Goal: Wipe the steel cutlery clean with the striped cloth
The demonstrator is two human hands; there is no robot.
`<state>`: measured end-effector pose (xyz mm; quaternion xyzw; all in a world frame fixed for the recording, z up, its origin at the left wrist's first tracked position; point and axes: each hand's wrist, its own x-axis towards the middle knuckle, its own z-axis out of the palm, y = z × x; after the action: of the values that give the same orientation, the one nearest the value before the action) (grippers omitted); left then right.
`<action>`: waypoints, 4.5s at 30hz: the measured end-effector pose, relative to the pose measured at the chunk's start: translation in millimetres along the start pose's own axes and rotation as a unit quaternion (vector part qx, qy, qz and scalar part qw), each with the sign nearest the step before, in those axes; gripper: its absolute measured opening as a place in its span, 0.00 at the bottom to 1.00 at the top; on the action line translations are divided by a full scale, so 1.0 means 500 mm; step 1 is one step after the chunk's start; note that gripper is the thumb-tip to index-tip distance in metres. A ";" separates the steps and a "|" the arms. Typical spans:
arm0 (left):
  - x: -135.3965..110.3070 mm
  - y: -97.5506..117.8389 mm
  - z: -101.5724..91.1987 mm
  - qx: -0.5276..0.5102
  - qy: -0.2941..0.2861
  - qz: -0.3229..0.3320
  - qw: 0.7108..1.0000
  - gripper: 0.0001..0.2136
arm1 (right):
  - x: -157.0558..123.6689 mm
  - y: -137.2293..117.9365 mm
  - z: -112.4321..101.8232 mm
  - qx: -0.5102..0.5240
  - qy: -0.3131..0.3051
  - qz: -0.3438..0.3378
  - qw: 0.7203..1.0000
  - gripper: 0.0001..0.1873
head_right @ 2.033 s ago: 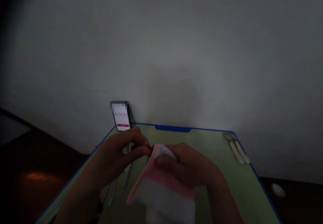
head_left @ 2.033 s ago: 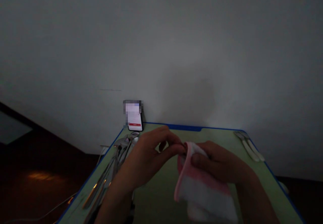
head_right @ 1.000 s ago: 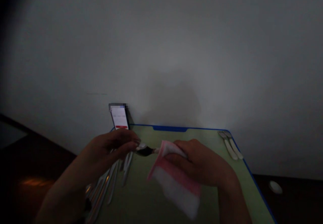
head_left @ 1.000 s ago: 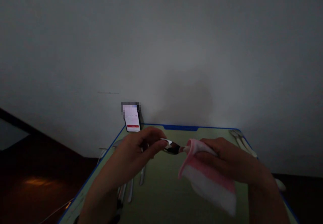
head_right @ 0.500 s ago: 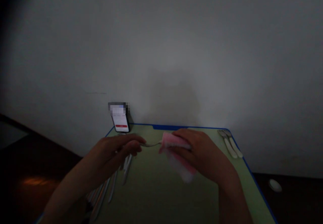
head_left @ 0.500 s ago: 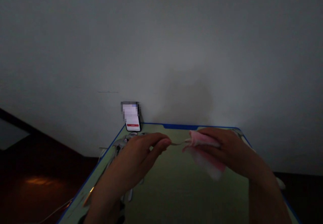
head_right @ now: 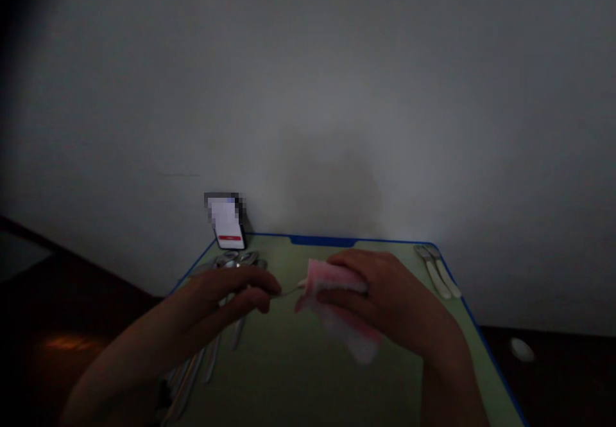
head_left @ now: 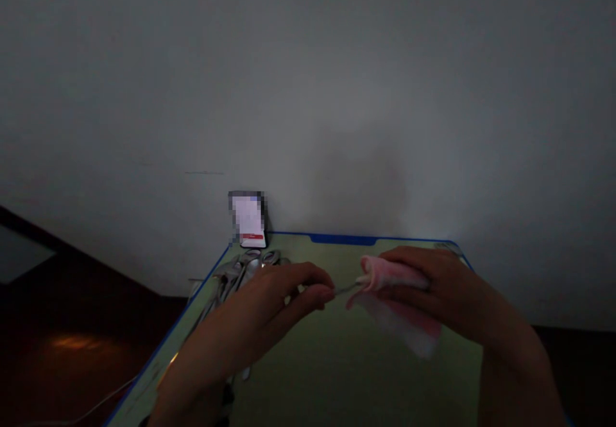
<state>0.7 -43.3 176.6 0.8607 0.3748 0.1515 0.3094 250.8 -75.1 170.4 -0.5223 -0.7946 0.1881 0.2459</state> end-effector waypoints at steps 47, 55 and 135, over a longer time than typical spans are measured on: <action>0.024 -0.003 0.004 0.180 0.058 0.071 0.979 0.15 | 0.015 -0.036 0.028 0.014 -0.129 -0.013 0.991 0.14; 0.016 -0.009 -0.010 0.133 0.076 0.079 0.985 0.14 | -0.003 -0.016 -0.003 0.057 -0.154 0.011 0.986 0.17; 0.041 -0.021 0.028 -0.003 0.060 0.074 0.995 0.08 | -0.013 0.026 -0.006 0.093 -0.101 0.074 0.988 0.19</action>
<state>15.6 -28.3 159.6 0.8747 0.3273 0.2263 0.2769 264.5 -76.1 164.2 -0.5327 -0.7537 0.3303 0.1976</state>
